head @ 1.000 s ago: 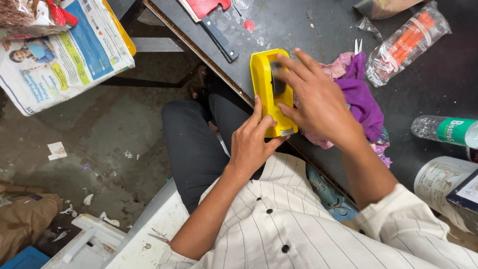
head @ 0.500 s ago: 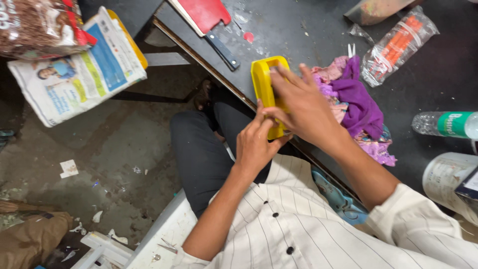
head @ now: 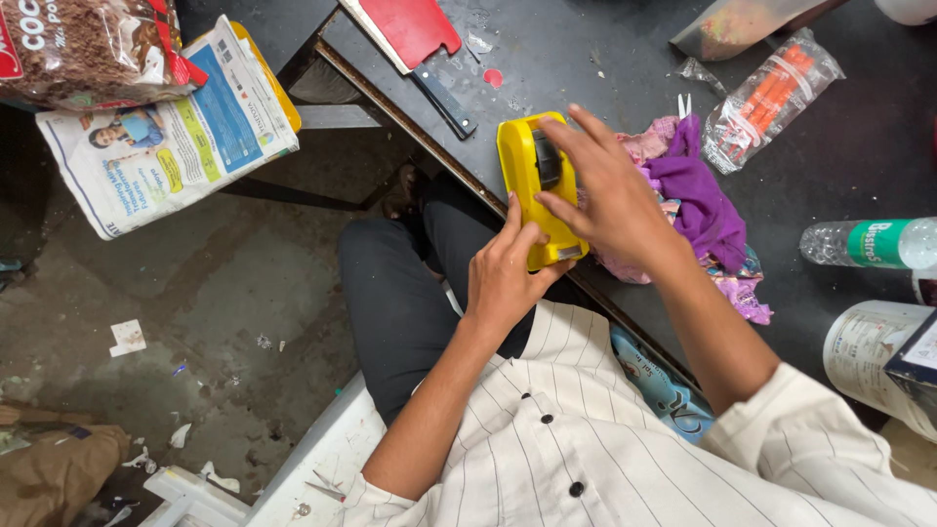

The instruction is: The person assembles a yellow tape dispenser by inserting a roll of black tape into the housing. They wipe the dispenser with a cloth and adjust the tape roll to ensure it fits properly before placing the dispenser on the table.

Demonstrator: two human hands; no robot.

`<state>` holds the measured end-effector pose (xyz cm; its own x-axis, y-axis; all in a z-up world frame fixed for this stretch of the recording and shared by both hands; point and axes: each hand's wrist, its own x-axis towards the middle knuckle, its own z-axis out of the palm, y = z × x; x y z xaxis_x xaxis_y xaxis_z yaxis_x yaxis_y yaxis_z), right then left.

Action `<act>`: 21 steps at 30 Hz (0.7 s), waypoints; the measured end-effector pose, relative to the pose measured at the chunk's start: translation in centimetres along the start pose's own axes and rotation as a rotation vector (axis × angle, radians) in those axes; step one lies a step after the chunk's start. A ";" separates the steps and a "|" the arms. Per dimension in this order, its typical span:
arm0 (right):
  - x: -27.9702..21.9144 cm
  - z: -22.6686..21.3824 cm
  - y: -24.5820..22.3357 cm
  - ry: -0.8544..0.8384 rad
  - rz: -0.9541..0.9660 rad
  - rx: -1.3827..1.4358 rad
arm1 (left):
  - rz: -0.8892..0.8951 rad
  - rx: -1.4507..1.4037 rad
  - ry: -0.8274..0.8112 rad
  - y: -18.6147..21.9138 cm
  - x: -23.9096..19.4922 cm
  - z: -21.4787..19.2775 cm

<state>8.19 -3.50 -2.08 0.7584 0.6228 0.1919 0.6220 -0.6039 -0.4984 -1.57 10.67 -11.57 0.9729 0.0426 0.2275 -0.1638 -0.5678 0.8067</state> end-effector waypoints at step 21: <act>2.5 0.9 3.6 -0.178 -0.042 -0.075 | 0.012 0.017 -0.013 0.3 0.4 -0.5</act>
<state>12.14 -3.72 -4.16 0.6894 0.7222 0.0558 0.6702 -0.6067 -0.4274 -1.34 10.91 -11.01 0.9729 0.0253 0.2300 -0.1728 -0.5819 0.7947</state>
